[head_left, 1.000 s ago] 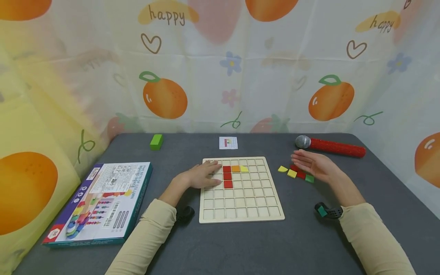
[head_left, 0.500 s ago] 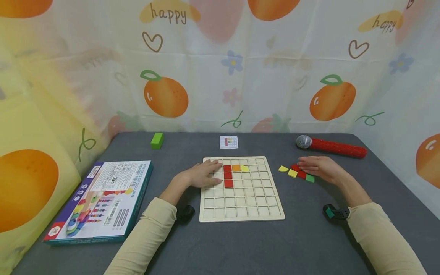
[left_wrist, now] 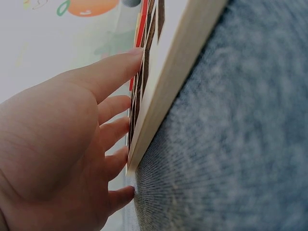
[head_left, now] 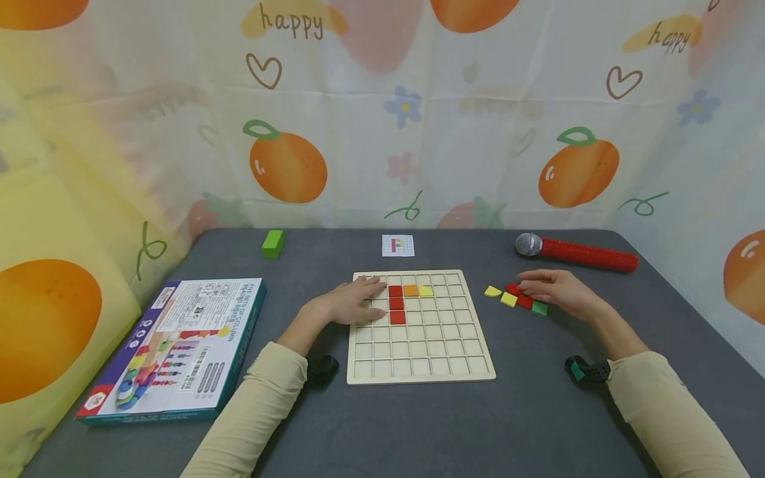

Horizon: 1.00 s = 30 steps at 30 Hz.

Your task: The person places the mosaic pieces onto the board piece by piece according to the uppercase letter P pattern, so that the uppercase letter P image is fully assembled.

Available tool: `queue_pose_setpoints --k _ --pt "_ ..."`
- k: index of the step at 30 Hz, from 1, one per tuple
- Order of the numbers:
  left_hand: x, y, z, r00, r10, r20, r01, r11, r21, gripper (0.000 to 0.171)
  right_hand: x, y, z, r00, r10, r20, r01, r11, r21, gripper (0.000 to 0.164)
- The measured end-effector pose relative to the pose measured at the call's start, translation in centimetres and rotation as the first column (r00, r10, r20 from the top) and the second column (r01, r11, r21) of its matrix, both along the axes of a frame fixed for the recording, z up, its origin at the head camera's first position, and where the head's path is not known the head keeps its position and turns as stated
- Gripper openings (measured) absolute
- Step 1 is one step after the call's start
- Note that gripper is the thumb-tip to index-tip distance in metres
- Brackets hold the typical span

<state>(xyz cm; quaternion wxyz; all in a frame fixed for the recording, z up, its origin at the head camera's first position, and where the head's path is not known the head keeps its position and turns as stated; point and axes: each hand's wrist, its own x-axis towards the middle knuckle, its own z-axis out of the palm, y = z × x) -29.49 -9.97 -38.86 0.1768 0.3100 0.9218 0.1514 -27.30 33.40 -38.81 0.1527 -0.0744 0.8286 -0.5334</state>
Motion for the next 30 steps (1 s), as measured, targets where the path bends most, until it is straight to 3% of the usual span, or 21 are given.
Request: queue_pose_setpoints --k 7,18,30 --pt "-0.12 0.02 -0.13 1.000 0.003 -0.001 -0.003 1.000 -0.004 0.069 0.22 0.00 0.06 0.998 0.043 -0.053 -0.033 0.984 0.177 0.056" --pt "-0.02 0.06 -0.13 1.000 0.010 0.004 -0.010 1.000 -0.005 0.068 0.74 -0.44 0.11 0.995 0.068 -0.074 -0.054 0.983 0.176 0.050" --pt "-0.12 0.06 -0.12 1.000 0.006 -0.003 -0.006 1.000 -0.008 0.069 0.75 -0.64 0.47 0.972 0.155 -0.179 -0.093 0.946 0.311 0.046"
